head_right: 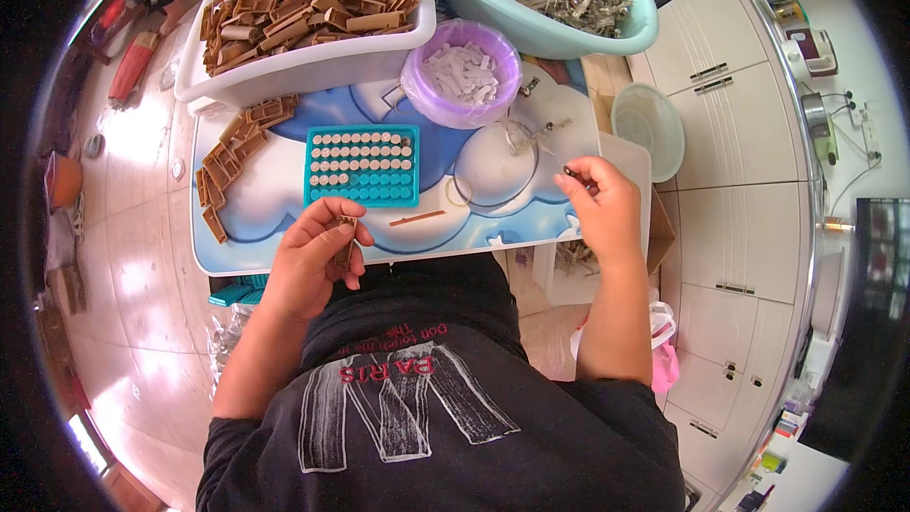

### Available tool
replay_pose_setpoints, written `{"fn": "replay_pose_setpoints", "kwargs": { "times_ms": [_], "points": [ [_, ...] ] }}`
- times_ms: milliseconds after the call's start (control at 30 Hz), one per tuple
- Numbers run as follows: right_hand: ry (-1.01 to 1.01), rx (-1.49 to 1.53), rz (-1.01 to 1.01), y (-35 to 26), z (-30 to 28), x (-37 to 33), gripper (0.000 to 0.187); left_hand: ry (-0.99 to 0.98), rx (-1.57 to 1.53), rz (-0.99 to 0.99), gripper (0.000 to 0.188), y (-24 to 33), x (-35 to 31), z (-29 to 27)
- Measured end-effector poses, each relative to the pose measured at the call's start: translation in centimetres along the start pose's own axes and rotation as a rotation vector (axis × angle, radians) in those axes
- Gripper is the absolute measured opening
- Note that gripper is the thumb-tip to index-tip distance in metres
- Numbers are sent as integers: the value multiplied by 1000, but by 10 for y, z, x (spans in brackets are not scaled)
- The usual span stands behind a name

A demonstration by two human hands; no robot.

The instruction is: The person assembles small decorative components by hand, combining beads, wire, and small tubes.

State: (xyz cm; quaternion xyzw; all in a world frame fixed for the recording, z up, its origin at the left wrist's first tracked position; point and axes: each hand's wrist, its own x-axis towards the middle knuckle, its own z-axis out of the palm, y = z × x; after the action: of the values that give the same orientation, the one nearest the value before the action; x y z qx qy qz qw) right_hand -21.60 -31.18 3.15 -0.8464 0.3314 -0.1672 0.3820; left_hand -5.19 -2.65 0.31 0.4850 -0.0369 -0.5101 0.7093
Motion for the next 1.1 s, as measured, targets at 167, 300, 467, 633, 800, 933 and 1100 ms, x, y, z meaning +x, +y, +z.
{"fn": "replay_pose_setpoints", "kwargs": {
  "times_ms": [167,300,467,633,800,933,1100],
  "points": [
    [108,191,-63,-5,-3,-12,15,2,53,27,16,-3,-5,1],
    [-173,14,-244,-43,9,-32,17,-75,87,90,13,0,-8,7],
    [-410,-32,-511,-79,44,-41,20,-142,486,273,16,2,-10,31],
    [-488,100,-527,-91,65,-40,22,-162,308,166,15,-10,-7,24],
    [-416,283,-342,-85,82,-45,19,-158,137,27,18,-7,-11,17],
    [-312,187,-524,-80,93,-42,13,-156,160,21,21,-10,-11,14],
    [-207,172,-582,-77,101,-40,12,-64,86,64,34,-12,-11,9]
  ]
}}
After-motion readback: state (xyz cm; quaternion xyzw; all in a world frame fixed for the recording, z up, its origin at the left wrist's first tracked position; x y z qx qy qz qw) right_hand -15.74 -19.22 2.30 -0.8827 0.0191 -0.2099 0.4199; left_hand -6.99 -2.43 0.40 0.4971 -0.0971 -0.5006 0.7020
